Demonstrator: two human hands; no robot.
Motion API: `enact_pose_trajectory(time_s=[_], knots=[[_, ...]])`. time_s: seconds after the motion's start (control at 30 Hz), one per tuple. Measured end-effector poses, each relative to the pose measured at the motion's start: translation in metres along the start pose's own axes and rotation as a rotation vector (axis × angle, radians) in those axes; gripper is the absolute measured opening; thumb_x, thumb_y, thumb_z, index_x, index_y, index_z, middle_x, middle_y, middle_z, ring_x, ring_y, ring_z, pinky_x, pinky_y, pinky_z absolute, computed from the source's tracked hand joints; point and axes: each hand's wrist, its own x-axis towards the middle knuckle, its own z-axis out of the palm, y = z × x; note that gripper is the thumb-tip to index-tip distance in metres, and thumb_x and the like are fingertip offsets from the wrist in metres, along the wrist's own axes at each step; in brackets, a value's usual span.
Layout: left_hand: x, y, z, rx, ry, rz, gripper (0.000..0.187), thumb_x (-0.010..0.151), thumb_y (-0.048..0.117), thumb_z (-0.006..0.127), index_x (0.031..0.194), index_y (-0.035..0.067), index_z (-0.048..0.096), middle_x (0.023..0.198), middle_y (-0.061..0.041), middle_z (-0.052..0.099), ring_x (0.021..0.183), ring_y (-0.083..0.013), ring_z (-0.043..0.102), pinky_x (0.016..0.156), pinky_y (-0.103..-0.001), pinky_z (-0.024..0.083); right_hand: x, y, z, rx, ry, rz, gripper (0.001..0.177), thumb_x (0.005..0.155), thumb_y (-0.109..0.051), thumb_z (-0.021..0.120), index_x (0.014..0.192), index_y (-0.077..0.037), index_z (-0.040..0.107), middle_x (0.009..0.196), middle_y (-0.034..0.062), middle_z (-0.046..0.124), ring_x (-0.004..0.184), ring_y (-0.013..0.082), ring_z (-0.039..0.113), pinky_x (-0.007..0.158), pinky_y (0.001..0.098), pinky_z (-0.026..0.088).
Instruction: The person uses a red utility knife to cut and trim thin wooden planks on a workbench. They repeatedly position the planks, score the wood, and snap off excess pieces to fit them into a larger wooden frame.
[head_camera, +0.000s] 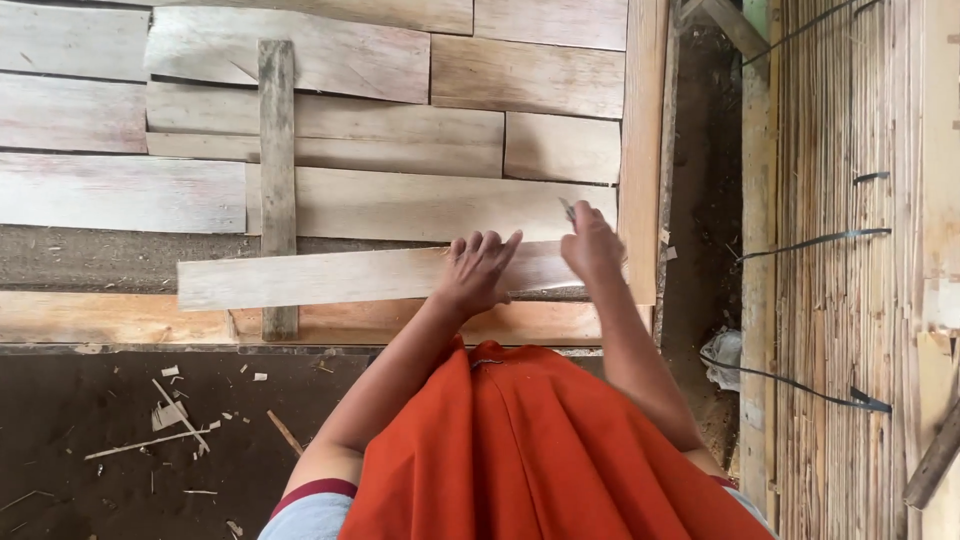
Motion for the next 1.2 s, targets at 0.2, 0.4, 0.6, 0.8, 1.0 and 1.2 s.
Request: enact_pose_trajectory(time_s=[0.2,0.4,0.6,0.8,1.0,1.2], knots=[[0.005,0.005,0.002,0.169,0.025,0.106,0.087,0.06,0.071,0.081,0.117,0.007,0.069,0.122,-0.006,0.046,0.099,-0.0249,0.046,0.086,-0.041,0.04,-0.046,-0.049,0.054,0.044,0.131,-0.278,0.027,0.087,-0.013,0.048,0.113,-0.017,0.048,0.115,0.0187,0.054,0.087,0.0547,0.068,0.082,0.0668,0.058],[0.006,-0.003,0.02,0.12,0.062,0.155,0.068,0.063,0.068,0.078,0.098,0.01,0.075,0.123,-0.005,0.045,0.105,-0.0275,0.045,0.086,-0.041,0.04,-0.043,-0.035,0.074,0.036,0.176,-0.212,0.029,0.087,-0.014,0.048,0.115,-0.018,0.045,0.116,0.0114,0.05,0.081,0.0534,0.069,0.079,0.0638,0.06],[0.003,-0.012,0.015,0.066,0.002,0.119,0.097,0.069,0.065,0.077,0.153,0.03,0.043,0.128,-0.005,0.045,0.111,-0.0279,0.048,0.093,-0.044,0.041,-0.038,-0.023,0.083,0.097,0.164,-0.137,0.02,0.092,-0.019,0.05,0.111,-0.015,0.046,0.114,0.0149,0.052,0.084,0.0567,0.068,0.079,0.0668,0.058],[0.008,-0.021,0.03,0.074,-0.001,0.142,0.097,0.069,0.069,0.075,0.151,0.033,0.04,0.131,-0.003,0.042,0.114,-0.0268,0.045,0.095,-0.043,0.04,-0.025,-0.004,0.106,0.131,0.171,-0.094,0.017,0.094,-0.026,0.05,0.108,-0.017,0.046,0.11,0.0136,0.054,0.085,0.0558,0.068,0.079,0.0667,0.057],[0.003,-0.017,0.033,0.1,0.074,0.166,0.09,0.072,0.066,0.076,0.148,0.031,0.043,0.136,-0.004,0.04,0.119,-0.0293,0.04,0.098,-0.044,0.036,-0.036,-0.012,0.098,0.168,0.128,-0.064,0.018,0.099,-0.031,0.046,0.111,-0.017,0.046,0.11,0.0151,0.057,0.092,0.0554,0.068,0.083,0.0679,0.055],[-0.003,-0.015,0.041,0.099,0.167,0.159,0.079,0.077,0.053,0.081,0.143,0.024,0.047,0.134,-0.003,0.041,0.12,-0.0259,0.04,0.096,-0.042,0.035,-0.035,-0.009,0.094,0.152,0.09,-0.062,0.022,0.099,-0.035,0.045,0.115,-0.02,0.046,0.112,0.0145,0.056,0.099,0.0524,0.067,0.086,0.0653,0.055]])
